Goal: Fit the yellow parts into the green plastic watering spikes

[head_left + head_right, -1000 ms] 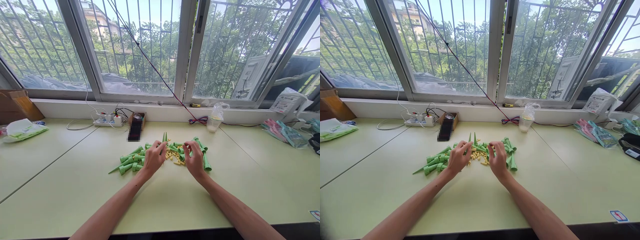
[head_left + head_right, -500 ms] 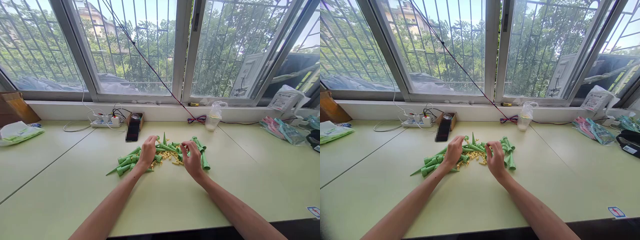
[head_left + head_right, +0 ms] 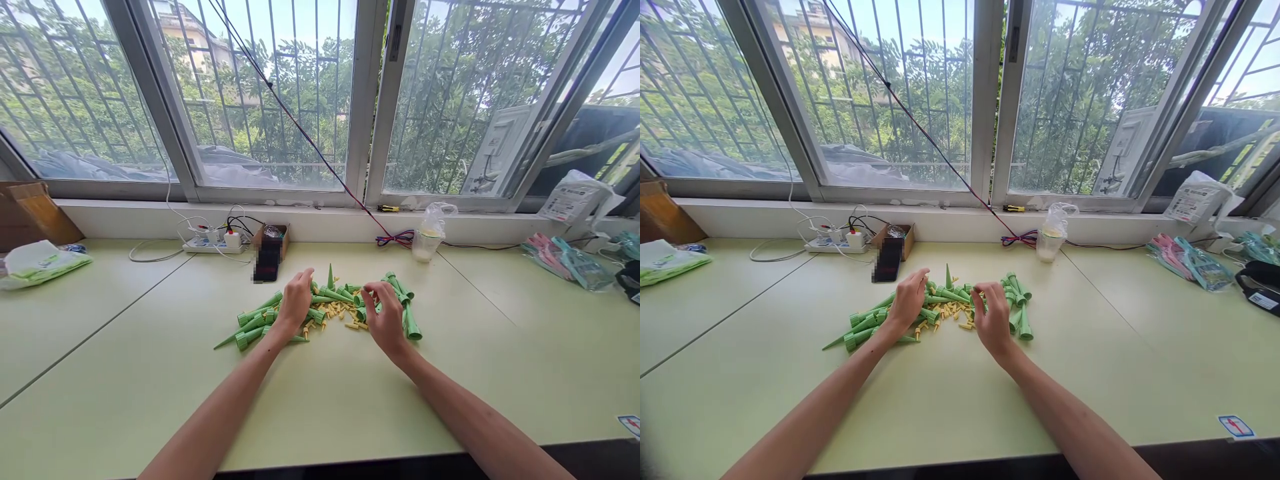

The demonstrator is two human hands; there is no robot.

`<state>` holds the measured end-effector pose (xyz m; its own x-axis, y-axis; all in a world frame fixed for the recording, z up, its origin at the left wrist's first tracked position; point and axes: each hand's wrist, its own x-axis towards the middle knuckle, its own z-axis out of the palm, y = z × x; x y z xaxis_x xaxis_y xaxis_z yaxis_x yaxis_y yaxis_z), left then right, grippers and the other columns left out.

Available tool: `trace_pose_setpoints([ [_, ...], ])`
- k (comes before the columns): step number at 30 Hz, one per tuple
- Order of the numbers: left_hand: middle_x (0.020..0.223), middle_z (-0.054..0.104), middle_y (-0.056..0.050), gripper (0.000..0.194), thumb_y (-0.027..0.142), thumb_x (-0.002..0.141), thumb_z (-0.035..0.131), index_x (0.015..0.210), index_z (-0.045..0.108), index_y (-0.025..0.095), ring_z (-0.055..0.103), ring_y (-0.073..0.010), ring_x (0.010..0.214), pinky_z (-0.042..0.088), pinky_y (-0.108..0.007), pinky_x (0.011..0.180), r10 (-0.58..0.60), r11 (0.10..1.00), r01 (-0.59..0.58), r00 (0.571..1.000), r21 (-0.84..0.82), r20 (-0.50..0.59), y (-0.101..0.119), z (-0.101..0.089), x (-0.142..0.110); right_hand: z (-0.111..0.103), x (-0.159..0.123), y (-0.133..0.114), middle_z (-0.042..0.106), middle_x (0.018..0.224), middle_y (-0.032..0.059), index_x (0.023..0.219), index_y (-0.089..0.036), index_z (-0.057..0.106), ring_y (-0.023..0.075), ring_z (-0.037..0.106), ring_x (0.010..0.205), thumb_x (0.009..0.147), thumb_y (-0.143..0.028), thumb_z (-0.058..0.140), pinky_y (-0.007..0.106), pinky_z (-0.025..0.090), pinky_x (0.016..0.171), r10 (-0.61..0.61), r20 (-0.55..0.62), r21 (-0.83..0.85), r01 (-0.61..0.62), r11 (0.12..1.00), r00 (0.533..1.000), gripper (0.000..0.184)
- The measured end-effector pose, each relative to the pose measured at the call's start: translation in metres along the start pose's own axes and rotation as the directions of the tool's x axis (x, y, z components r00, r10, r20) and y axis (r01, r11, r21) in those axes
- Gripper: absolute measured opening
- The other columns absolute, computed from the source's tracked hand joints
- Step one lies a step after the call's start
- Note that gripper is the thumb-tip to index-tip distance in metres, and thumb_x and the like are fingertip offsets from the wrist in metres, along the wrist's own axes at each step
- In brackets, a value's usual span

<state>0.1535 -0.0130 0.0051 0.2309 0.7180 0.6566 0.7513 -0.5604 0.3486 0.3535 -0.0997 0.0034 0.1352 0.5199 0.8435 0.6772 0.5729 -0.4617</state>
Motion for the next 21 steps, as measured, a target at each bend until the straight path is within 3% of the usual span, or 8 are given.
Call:
trace_pose_setpoints([
  [14, 0.095, 0.066, -0.007, 0.040, 0.009, 0.092, 0.041, 0.130, 0.049, 0.019, 0.063, -0.0186, 0.083, 0.049, -0.029, 0.072, 0.025, 0.999, -0.024, 0.999, -0.048, 0.033, -0.0024, 0.0013, 0.0000, -0.0006, 0.0006, -0.0003, 0.058, 0.084, 0.0050, 0.090, -0.021, 0.055, 0.0193, 0.054, 0.076, 0.096, -0.021, 0.048, 0.032, 0.045, 0.068, 0.005, 0.002, -0.001, -0.005, 1.000, 1.000, 0.010],
  [21, 0.099, 0.062, -0.008, 0.039, 0.008, 0.091, 0.042, 0.128, 0.048, 0.018, 0.062, -0.0195, 0.088, 0.050, -0.031, 0.078, 0.042, 0.998, -0.043, 0.999, -0.047, -0.022, 0.0017, -0.0011, 0.0003, -0.0005, 0.0007, 0.0009, 0.059, 0.085, 0.0054, 0.090, -0.021, 0.055, 0.0196, 0.055, 0.077, 0.096, -0.022, 0.048, 0.032, 0.046, 0.068, 0.013, 0.001, -0.008, -0.013, 1.000, 1.000, 0.010],
])
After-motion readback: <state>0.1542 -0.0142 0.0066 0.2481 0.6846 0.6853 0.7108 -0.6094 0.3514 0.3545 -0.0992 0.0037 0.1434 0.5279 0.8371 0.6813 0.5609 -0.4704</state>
